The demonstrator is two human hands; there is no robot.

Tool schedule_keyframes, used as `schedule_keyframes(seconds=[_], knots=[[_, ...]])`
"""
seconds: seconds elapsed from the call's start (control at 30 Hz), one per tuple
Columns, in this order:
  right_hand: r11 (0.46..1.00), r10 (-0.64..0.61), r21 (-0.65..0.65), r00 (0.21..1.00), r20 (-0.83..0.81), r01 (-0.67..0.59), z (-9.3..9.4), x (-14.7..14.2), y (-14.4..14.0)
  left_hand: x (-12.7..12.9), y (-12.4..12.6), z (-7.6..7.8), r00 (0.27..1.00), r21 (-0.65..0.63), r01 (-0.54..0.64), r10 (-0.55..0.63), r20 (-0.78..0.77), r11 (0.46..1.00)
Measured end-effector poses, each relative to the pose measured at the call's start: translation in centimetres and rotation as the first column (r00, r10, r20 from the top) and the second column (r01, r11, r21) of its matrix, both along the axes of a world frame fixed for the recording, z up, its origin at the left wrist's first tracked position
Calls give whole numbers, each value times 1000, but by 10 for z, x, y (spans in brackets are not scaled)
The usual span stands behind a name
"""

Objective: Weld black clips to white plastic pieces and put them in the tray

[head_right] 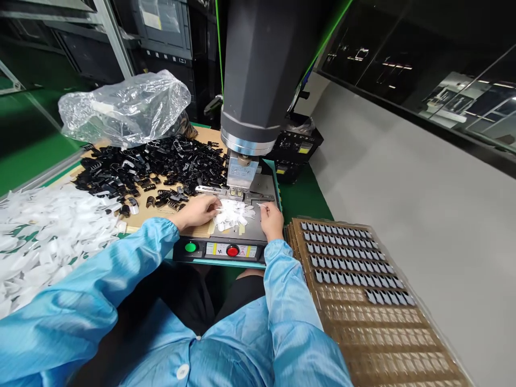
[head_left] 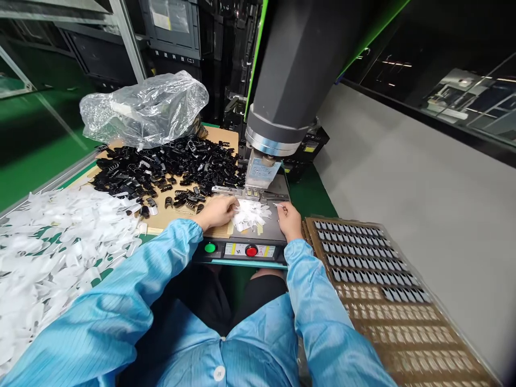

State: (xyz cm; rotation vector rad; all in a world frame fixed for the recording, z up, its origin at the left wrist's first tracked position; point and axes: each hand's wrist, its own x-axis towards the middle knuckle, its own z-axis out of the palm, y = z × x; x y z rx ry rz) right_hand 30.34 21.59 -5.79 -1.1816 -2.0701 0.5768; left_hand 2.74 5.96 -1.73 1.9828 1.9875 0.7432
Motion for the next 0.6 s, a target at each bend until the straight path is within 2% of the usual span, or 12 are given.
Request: schedule_keyframes(seconds=[0.07,0.17,0.27,0.33,0.43,0.5,0.6], knots=[[999,10,53,1000,-28,-8,3,1,-3,-2,0,4,990,6,-12,11,141,1000],[993,37,110,999,-28,-34,8,3,-8,-6,1,12,936,11,-57,50,347,998],[988,86,131,996,-21,-83,13,-1,-11,-6,8,16,901,81,-115,70,429,990],[983,109,152,994,-13,-106,18,-11,-13,-4,17,14,917,162,-164,90,390,973],[965,138,221,990,33,-142,27,-36,-15,5,33,7,960,285,-194,121,253,939],[951,145,259,984,101,-167,33,-54,-16,13,43,3,980,322,-161,111,166,933],[943,123,273,959,254,-193,39,-72,-19,24,53,-2,999,306,-50,43,29,951]])
